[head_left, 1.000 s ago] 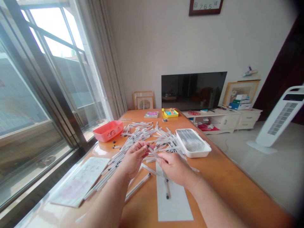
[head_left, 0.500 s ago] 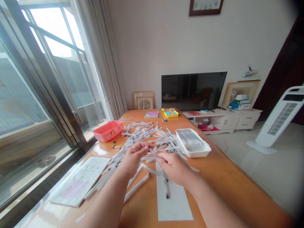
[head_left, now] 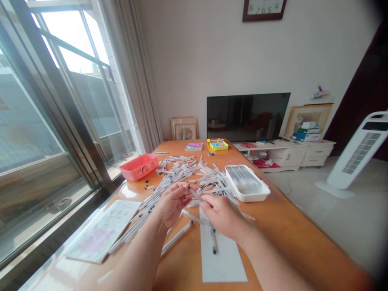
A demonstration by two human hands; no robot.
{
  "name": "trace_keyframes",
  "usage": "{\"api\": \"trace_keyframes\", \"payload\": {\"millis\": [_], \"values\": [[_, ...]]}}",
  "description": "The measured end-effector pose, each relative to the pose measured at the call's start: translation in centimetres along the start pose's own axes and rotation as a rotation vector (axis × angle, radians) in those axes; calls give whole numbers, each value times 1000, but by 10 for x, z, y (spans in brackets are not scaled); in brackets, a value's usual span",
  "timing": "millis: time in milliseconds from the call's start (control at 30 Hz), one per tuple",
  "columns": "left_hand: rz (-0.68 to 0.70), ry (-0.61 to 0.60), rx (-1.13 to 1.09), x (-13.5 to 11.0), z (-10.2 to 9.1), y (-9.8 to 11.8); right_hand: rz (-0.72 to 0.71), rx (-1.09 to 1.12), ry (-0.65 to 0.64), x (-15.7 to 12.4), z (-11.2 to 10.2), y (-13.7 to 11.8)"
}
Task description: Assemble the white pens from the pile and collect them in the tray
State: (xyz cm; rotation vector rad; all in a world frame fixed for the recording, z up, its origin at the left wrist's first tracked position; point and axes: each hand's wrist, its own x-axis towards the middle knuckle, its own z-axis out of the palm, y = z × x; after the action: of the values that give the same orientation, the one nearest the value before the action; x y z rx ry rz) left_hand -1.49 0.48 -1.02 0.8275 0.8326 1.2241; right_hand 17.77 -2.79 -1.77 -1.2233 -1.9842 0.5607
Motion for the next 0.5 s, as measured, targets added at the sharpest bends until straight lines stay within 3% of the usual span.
{"api": "trace_keyframes", "payload": {"millis": [267,433,500], "values": [[70,-25,44,1,0,-1,-1,62,-33,-1,-1,1],[68,-94,37,-1,-2,2,30,277,-170,1,1,4],[61,-103,31,-2,-3,2,33,290,-169,1,2,5]]}}
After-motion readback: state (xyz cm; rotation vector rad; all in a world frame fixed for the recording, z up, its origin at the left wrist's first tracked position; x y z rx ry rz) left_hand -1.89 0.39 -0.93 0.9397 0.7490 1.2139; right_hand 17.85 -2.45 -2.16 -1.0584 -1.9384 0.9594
